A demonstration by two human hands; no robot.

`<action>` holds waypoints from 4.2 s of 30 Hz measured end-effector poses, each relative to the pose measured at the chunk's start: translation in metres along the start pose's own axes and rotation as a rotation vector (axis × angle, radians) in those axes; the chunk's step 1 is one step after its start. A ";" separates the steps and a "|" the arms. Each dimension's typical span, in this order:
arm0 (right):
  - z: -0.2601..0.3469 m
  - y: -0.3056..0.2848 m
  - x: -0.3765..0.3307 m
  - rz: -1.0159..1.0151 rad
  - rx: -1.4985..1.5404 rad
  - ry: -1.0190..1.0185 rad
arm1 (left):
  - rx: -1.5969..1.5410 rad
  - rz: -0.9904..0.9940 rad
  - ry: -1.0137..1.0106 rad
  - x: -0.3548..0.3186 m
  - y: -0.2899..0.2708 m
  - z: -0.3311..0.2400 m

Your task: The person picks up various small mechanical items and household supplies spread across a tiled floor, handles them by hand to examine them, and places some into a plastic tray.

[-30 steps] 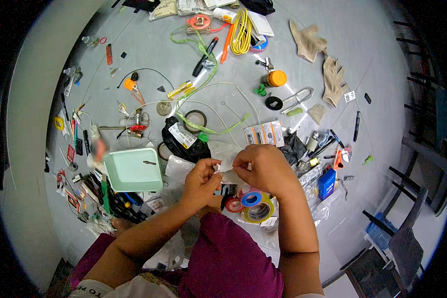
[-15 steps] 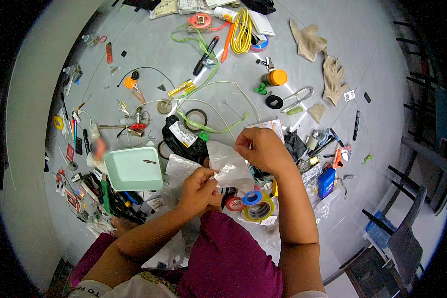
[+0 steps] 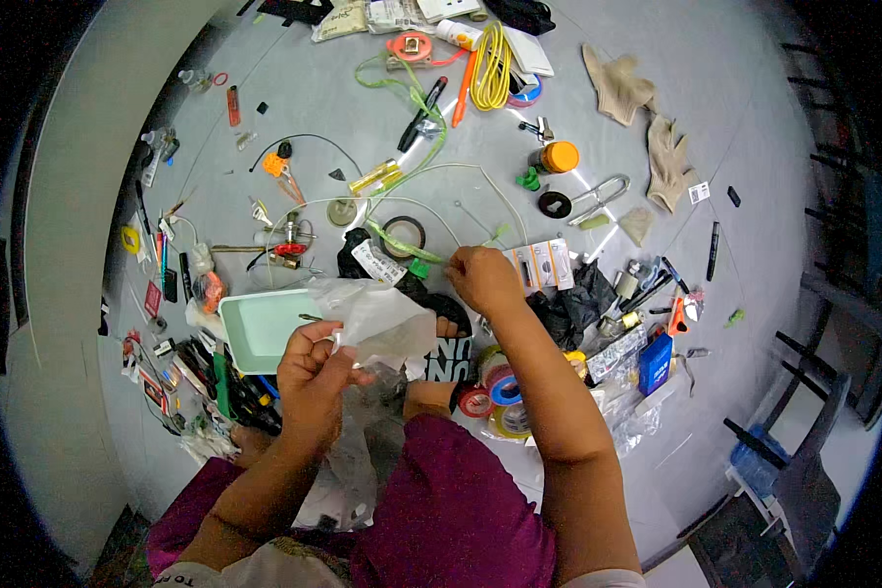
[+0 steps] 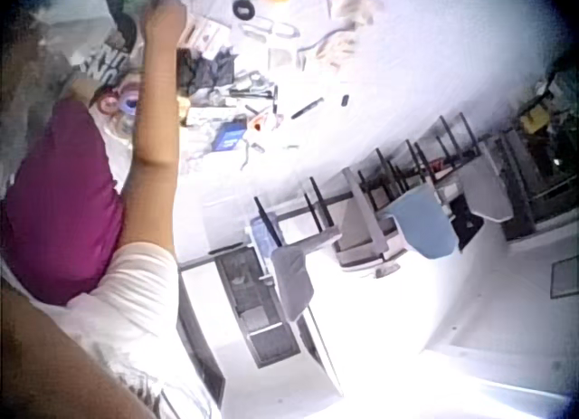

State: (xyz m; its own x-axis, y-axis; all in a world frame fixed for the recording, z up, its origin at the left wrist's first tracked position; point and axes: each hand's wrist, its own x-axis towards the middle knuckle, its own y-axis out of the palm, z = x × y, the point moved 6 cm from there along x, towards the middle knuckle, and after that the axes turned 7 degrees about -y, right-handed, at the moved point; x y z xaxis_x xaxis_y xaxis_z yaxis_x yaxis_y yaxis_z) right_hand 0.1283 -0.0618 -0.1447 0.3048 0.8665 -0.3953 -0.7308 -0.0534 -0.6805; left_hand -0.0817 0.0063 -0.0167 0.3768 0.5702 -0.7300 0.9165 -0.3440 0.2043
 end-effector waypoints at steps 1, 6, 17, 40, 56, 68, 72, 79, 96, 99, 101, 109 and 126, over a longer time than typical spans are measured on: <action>0.002 0.007 0.001 0.001 -0.018 -0.033 | -0.013 -0.009 0.005 0.006 -0.003 0.001; 0.020 0.026 0.005 -0.071 -0.104 -0.011 | 0.178 -0.055 0.111 0.029 -0.018 0.005; 0.026 0.028 0.008 -0.082 0.032 -0.016 | 0.339 -0.078 0.217 0.037 -0.032 0.001; 0.024 -0.029 -0.003 -0.190 0.384 0.073 | -0.081 -0.255 0.300 0.006 -0.106 -0.074; 0.065 0.048 0.035 -0.014 -0.360 -0.367 | 0.003 0.035 0.120 0.013 -0.044 -0.026; 0.043 -0.062 -0.001 -0.329 0.632 0.186 | 0.096 0.028 0.227 0.078 -0.001 0.034; 0.103 -0.062 -0.004 -0.222 0.275 -0.089 | 0.217 0.036 0.256 0.071 0.003 0.040; 0.123 -0.033 -0.008 0.000 0.107 -0.277 | 0.319 0.092 0.142 0.061 -0.037 0.040; 0.135 -0.017 -0.019 -0.052 0.110 -0.296 | 1.136 -0.384 0.707 0.129 -0.123 -0.039; 0.133 -0.018 -0.019 -0.066 0.104 -0.328 | 1.136 -0.243 0.683 0.134 -0.111 -0.015; 0.132 -0.019 -0.019 -0.064 0.121 -0.303 | 1.098 -0.151 0.734 0.125 -0.101 -0.014; 0.127 -0.022 -0.015 -0.094 0.133 -0.278 | 1.618 -0.217 0.736 0.188 -0.125 -0.053; 0.118 -0.015 -0.015 -0.097 0.233 -0.219 | 0.376 -0.680 0.204 0.161 -0.260 -0.006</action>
State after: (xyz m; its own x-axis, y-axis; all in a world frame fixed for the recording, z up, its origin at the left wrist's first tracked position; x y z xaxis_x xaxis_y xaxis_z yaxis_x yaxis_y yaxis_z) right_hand 0.0628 -0.0156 -0.0555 0.2602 0.9494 -0.1761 -0.8325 0.1281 -0.5390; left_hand -0.2584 0.1921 -0.1833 -0.1971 0.8580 -0.4743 0.8611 -0.0798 -0.5022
